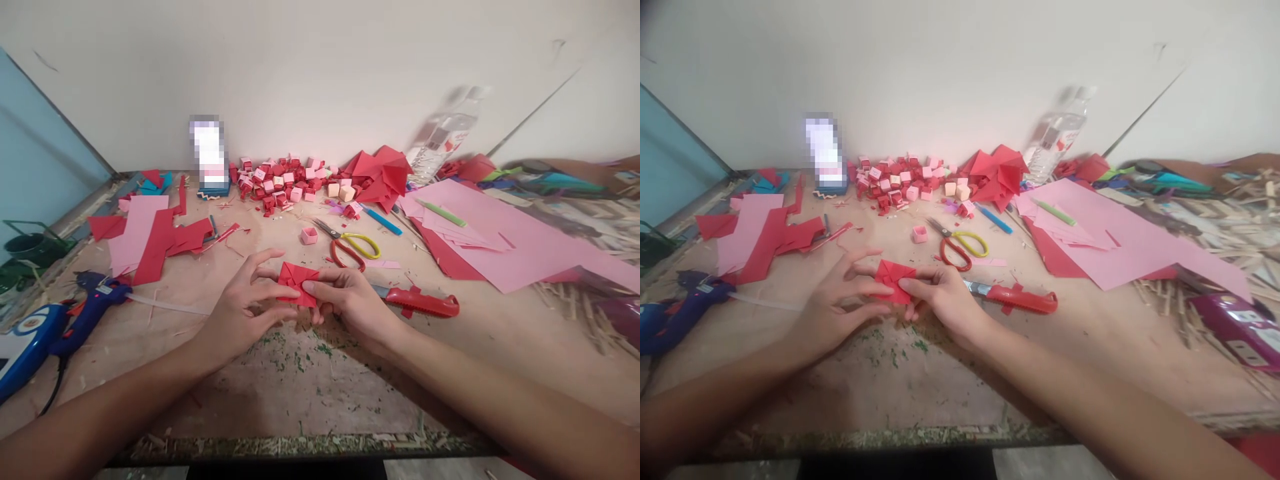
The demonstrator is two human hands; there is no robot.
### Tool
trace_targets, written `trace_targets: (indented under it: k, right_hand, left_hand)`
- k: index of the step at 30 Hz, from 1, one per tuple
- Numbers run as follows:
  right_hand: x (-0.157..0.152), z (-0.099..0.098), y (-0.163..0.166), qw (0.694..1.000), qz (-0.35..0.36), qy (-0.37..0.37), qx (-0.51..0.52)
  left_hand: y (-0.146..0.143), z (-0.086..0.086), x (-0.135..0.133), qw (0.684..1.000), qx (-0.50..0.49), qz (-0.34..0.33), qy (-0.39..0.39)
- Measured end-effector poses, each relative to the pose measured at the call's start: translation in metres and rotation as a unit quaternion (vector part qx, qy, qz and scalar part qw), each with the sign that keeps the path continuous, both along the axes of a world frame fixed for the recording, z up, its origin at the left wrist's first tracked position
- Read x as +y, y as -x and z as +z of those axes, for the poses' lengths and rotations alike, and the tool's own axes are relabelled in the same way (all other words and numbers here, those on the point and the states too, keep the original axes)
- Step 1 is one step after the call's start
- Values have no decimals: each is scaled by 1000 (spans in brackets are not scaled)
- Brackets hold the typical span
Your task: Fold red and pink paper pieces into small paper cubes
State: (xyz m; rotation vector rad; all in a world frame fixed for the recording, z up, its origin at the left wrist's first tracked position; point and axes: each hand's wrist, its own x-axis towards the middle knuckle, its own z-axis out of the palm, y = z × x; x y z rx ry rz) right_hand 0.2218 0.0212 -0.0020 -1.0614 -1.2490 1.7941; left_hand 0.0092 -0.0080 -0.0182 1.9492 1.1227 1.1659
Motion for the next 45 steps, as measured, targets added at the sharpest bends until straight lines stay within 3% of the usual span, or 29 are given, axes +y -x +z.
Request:
trace_targets:
  k: [8, 15, 24, 30, 33, 38, 45]
  right_hand:
    - [-1, 1, -1, 1000, 0, 8, -10]
    - [-2, 1, 1, 1000, 24, -4, -1]
    - [-1, -4, -1, 1000, 20, -18, -14]
    - [-2, -1, 0, 1000, -4, -4, -2]
    - [-4, 2, 1, 1000, -29, -4, 10]
    - [-6, 3, 1, 995, -73, -66, 14]
    - [-9, 3, 4, 994, -52, -96, -13]
  left_hand:
    - [-2, 3, 0, 1000, -7, -4, -6]
    - [-1, 0, -1, 998, -2, -3, -65]
    - [-2, -5, 2, 991, -92, 16, 90]
    - [-6, 0, 2, 979, -122, -17, 165]
    - [-5, 2, 1, 979, -133, 10, 157]
    - [-2, 8, 3, 977, -164, 80, 108]
    - [-3, 8, 4, 973, -174, 79, 127]
